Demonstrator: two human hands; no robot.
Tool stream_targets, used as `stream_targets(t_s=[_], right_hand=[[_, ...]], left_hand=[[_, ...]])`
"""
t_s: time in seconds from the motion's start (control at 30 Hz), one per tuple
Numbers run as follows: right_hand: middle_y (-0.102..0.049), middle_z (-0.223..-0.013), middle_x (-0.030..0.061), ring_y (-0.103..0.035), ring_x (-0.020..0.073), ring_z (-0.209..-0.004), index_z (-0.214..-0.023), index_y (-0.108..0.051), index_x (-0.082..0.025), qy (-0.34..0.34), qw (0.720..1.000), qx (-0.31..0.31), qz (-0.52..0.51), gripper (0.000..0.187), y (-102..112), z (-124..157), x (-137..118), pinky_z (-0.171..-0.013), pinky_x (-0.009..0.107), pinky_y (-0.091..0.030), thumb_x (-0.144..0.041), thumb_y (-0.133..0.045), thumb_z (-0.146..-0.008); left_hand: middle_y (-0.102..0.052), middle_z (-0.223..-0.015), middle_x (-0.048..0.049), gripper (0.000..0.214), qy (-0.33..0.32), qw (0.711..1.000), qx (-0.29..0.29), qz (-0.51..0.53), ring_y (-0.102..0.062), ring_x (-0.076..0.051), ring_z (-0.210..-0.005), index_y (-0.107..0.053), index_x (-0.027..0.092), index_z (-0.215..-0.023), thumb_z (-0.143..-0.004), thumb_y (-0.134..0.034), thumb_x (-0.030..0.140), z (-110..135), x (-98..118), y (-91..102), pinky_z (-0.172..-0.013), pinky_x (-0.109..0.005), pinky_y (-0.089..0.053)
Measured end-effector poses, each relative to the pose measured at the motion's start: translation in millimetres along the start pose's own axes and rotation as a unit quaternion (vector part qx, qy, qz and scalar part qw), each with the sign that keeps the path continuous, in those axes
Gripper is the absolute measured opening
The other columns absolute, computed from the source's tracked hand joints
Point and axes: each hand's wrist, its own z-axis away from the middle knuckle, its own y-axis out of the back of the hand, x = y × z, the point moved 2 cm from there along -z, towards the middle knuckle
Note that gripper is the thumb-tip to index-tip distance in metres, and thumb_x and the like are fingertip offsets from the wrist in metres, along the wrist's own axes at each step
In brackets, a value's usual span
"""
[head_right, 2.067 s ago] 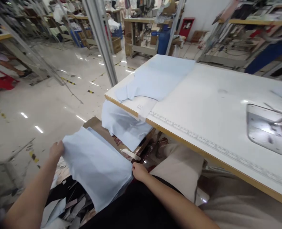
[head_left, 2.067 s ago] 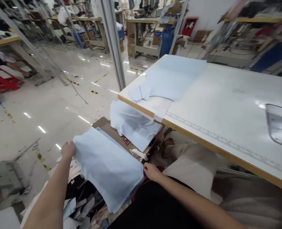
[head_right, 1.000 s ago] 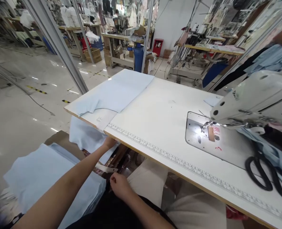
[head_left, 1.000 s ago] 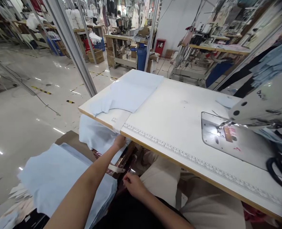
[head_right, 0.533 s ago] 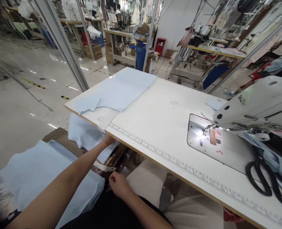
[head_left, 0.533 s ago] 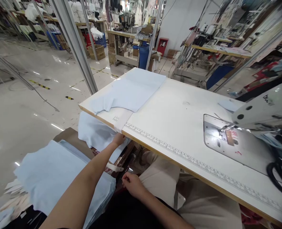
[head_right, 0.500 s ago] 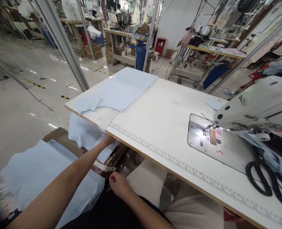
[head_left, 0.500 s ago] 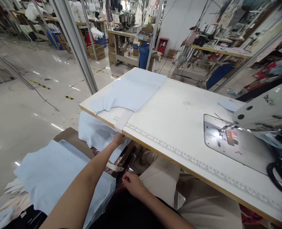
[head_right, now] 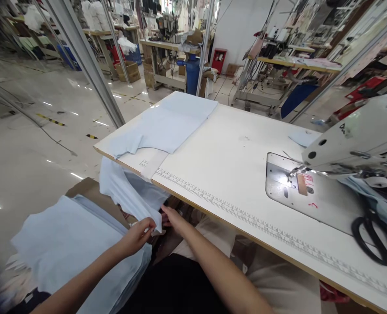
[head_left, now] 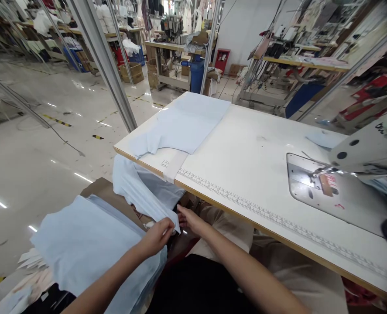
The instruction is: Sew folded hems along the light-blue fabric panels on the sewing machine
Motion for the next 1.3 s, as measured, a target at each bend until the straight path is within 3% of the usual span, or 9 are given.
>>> stream_targets(t_s=[0.2, 0.33, 0.43, 0.53, 0.7, 0.8, 0.93, 1.13, 1.3], right_hand=[[-0.062, -0.085, 0.0013, -0.060, 0.0119, -0.069, -0.095, -0.060, -0.012, 0.000, 0.999, -0.028, 0.014, 0.024, -21.4, 3.3, 16.6, -0.063, 0.028, -0.052, -0.035, -0.054, -0.094], [-0.060, -0.078, -0.0011, -0.058, 0.0118, -0.067, -0.084, -0.060, -0.012, 0.043, 0.998, -0.001, 0.045, 0.025, -21.0, 7.1, 22.7, -0.064, 0.028, -0.050, -0.035, -0.056, -0.092], [-0.056, -0.070, -0.0031, -0.054, 0.0112, -0.062, -0.077, -0.057, -0.014, 0.073, 0.995, 0.015, 0.068, 0.026, -25.8, 12.6, 24.1, -0.062, 0.027, -0.046, -0.036, -0.057, -0.091], [-0.049, -0.061, -0.0054, -0.049, 0.0112, -0.058, -0.071, -0.055, -0.016, 0.098, 0.991, 0.020, 0.091, 0.022, -35.3, 23.6, 23.4, -0.059, 0.024, -0.039, -0.031, -0.058, -0.087], [-0.047, -0.059, -0.0051, -0.046, 0.0118, -0.059, -0.069, -0.056, -0.018, 0.126, 0.984, 0.018, 0.126, 0.011, -44.1, 44.9, 17.4, -0.056, 0.022, -0.032, -0.019, -0.055, -0.080], [-0.047, -0.060, -0.0046, -0.046, 0.0119, -0.059, -0.069, -0.056, -0.018, 0.132, 0.982, 0.023, 0.136, 0.010, -43.2, 50.6, 13.3, -0.056, 0.022, -0.031, -0.017, -0.054, -0.079], [-0.049, -0.061, -0.0038, -0.048, 0.0132, -0.061, -0.069, -0.055, -0.019, 0.143, 0.979, 0.027, 0.142, 0.011, -39.5, 50.1, 5.8, -0.058, 0.022, -0.033, -0.016, -0.053, -0.079], [-0.060, -0.093, 0.0043, -0.055, 0.0186, -0.091, -0.071, -0.053, -0.020, 0.226, 0.965, 0.009, 0.133, 0.008, -25.7, 76.4, -24.0, -0.083, 0.026, -0.039, -0.018, -0.053, -0.079], [-0.057, -0.076, 0.0012, -0.053, 0.0171, -0.074, -0.077, -0.057, -0.020, 0.240, 0.967, -0.038, 0.082, 0.024, 9.3, 147.6, -42.2, -0.071, 0.026, -0.041, -0.041, -0.050, -0.087]], left_hand=[[-0.060, -0.085, -0.0035, 0.017, -0.021, 1.000, -0.007, 0.010, -0.058, -0.016, -0.080, -0.052, 0.021, -0.084, -0.092, -0.037, 0.020, 20.5, 11.0, -3.8, -0.074, -0.027, -0.047], [-0.062, -0.077, -0.0005, 0.015, 0.003, 1.000, -0.017, -0.010, -0.059, -0.014, -0.072, -0.058, 0.019, -0.075, -0.089, -0.053, 0.024, 7.5, -3.9, 10.3, -0.070, -0.027, -0.049], [-0.064, -0.091, -0.0037, 0.019, 0.079, 0.993, 0.073, -0.043, -0.061, -0.016, -0.082, -0.062, 0.015, -0.091, -0.092, -0.055, 0.032, -32.0, -34.6, 53.2, -0.078, -0.035, -0.051], [-0.058, -0.116, -0.0087, 0.029, 0.162, 0.963, 0.202, -0.074, -0.060, -0.021, -0.099, -0.056, 0.015, -0.115, -0.092, -0.055, 0.034, -79.9, -71.3, 117.8, -0.085, -0.042, -0.051], [-0.056, -0.120, -0.0103, 0.035, 0.250, 0.913, 0.313, -0.082, -0.059, -0.023, -0.102, -0.054, 0.015, -0.120, -0.091, -0.057, 0.033, -122.1, -111.6, 206.4, -0.085, -0.044, -0.051], [-0.057, -0.119, -0.0098, 0.034, 0.278, 0.898, 0.335, -0.068, -0.059, -0.022, -0.101, -0.054, 0.015, -0.120, -0.091, -0.057, 0.033, -125.3, -124.2, 227.9, -0.084, -0.043, -0.052], [-0.058, -0.117, -0.0085, 0.031, 0.313, 0.878, 0.360, -0.041, -0.060, -0.022, -0.100, -0.056, 0.016, -0.117, -0.091, -0.058, 0.033, -112.2, -135.3, 233.1, -0.083, -0.041, -0.052], [-0.059, -0.113, -0.0086, 0.031, 0.299, 0.807, 0.510, 0.004, -0.061, -0.020, -0.095, -0.055, 0.015, -0.117, -0.092, -0.056, 0.033, -60.9, -112.2, 247.0, -0.080, -0.040, -0.053], [-0.060, -0.102, -0.0060, 0.024, 0.146, 0.774, 0.616, 0.014, -0.061, -0.017, -0.086, -0.056, 0.013, -0.110, -0.093, -0.054, 0.030, -57.0, -32.3, 293.0, -0.075, -0.035, -0.053]])
